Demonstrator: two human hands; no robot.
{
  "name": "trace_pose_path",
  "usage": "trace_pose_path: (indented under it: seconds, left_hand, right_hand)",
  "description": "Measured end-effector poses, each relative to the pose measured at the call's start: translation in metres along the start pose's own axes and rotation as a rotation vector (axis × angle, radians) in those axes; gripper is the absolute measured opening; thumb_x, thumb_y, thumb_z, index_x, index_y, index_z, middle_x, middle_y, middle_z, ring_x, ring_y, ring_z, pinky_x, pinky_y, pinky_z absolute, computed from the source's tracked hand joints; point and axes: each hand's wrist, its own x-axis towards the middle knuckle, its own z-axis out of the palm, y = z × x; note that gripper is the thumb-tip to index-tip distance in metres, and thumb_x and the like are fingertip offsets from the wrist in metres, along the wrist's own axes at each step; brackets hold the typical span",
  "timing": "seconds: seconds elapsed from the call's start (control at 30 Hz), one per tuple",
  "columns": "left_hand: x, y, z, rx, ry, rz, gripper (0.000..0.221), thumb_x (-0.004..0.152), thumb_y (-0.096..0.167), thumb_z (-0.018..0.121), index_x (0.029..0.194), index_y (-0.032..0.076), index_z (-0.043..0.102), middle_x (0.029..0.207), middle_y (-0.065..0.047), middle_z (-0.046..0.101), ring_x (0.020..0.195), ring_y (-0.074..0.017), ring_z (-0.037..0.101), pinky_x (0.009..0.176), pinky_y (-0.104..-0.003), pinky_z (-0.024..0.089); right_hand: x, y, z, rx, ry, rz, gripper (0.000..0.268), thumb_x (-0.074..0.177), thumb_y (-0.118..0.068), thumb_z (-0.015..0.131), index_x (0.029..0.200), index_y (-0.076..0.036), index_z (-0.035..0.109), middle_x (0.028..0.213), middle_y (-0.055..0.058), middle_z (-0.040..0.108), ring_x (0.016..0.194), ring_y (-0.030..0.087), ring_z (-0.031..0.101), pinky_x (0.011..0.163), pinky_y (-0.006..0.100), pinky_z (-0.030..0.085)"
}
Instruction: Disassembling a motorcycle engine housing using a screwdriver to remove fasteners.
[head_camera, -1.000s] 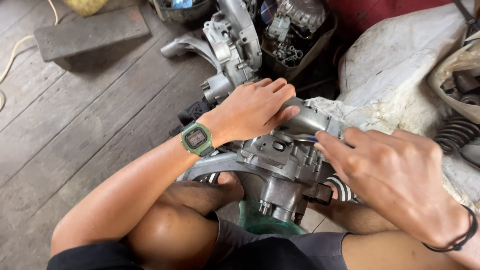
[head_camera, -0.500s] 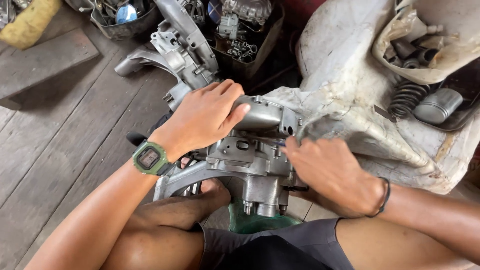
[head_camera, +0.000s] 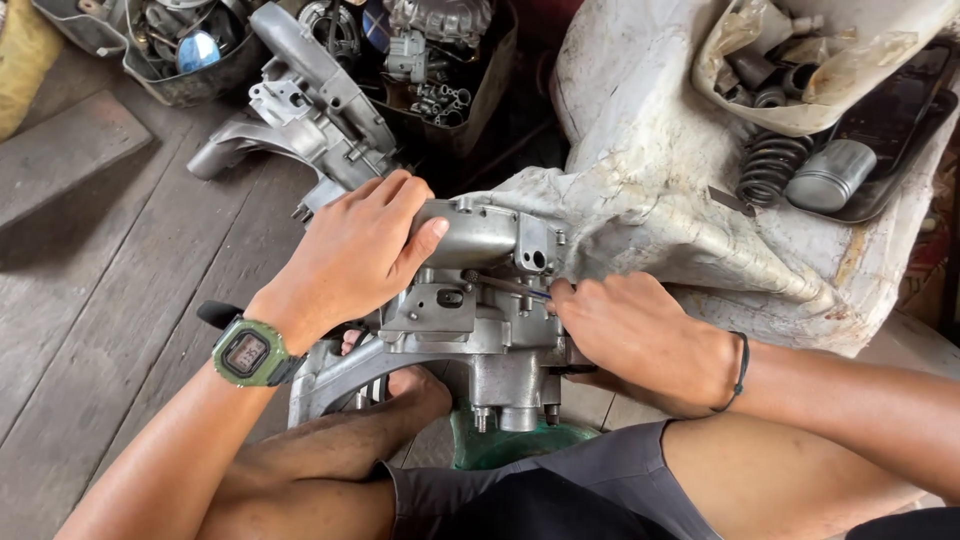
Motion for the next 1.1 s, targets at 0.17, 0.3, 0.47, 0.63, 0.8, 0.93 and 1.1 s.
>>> trace_pose_path:
  seconds: [0.17,0.3,0.47,0.63,0.8,0.93,1.1]
  left_hand:
    - [0.0,-0.001,0.003,0.002,-0.011,-0.009,0.04,0.111,0.044,0.036,0.115,0.009,0.056,0.097,-0.011,0.057,0.096,-0.0368,0.068,0.076,-0.052,0.058]
    - [0.0,-0.002,0.002,0.017,-0.004,-0.014,0.041,0.111,0.045,0.036,0.117,0.01,0.055,0.098,-0.012,0.057,0.094,-0.0364,0.068,0.075,-0.052,0.059]
    - [0.002,-0.002,0.006,0.029,0.03,0.0,0.041,0.111,0.045,0.036,0.113,0.01,0.057,0.096,-0.01,0.057,0.091,-0.0345,0.069,0.072,-0.05,0.059]
    - [0.0,0.0,0.003,0.008,0.03,-0.007,0.042,0.111,0.046,0.036,0.113,0.009,0.056,0.094,-0.011,0.055,0.087,-0.036,0.067,0.07,-0.051,0.059]
    - [0.002,-0.001,0.0,-0.001,0.061,0.013,0.035,0.109,0.038,0.042,0.112,0.007,0.056,0.096,-0.014,0.057,0.09,-0.0415,0.066,0.07,-0.055,0.057]
    - [-0.002,0.001,0.0,-0.036,0.059,0.022,0.034,0.11,0.037,0.038,0.113,0.007,0.054,0.096,-0.012,0.056,0.087,-0.0387,0.066,0.071,-0.052,0.057]
    - [0.003,-0.002,0.001,-0.067,0.056,0.028,0.035,0.11,0.036,0.037,0.116,0.006,0.053,0.097,-0.012,0.056,0.088,-0.039,0.066,0.072,-0.053,0.057]
  right_hand:
    - [0.006,0.007,0.003,0.066,-0.081,-0.019,0.036,0.093,-0.006,0.04,0.124,-0.003,0.058,0.077,0.016,0.073,0.071,0.037,0.076,0.06,0.052,0.06]
    - [0.008,0.005,-0.001,0.083,-0.072,-0.056,0.041,0.093,-0.004,0.038,0.129,-0.001,0.055,0.076,0.016,0.074,0.072,0.038,0.076,0.06,0.055,0.059]
    - [0.024,0.01,0.027,0.163,-0.117,-0.094,0.03,0.099,-0.011,0.039,0.111,-0.004,0.066,0.073,0.012,0.071,0.062,0.025,0.073,0.053,0.035,0.06]
    - [0.031,0.003,0.0,0.224,-0.049,-0.171,0.024,0.096,-0.007,0.045,0.096,-0.003,0.069,0.069,0.015,0.07,0.064,0.032,0.075,0.051,0.043,0.059]
    - [0.028,0.006,-0.014,0.352,-0.192,-0.118,0.027,0.094,-0.014,0.042,0.083,-0.006,0.065,0.068,0.02,0.069,0.069,0.042,0.074,0.057,0.052,0.058]
    - [0.04,-0.006,0.01,0.313,-0.122,-0.094,0.025,0.098,-0.014,0.044,0.085,-0.008,0.064,0.066,0.018,0.069,0.071,0.04,0.075,0.06,0.049,0.06]
    - [0.022,0.009,-0.013,0.33,-0.218,0.023,0.047,0.105,-0.035,0.035,0.087,-0.009,0.07,0.073,0.022,0.074,0.075,0.043,0.077,0.065,0.05,0.062]
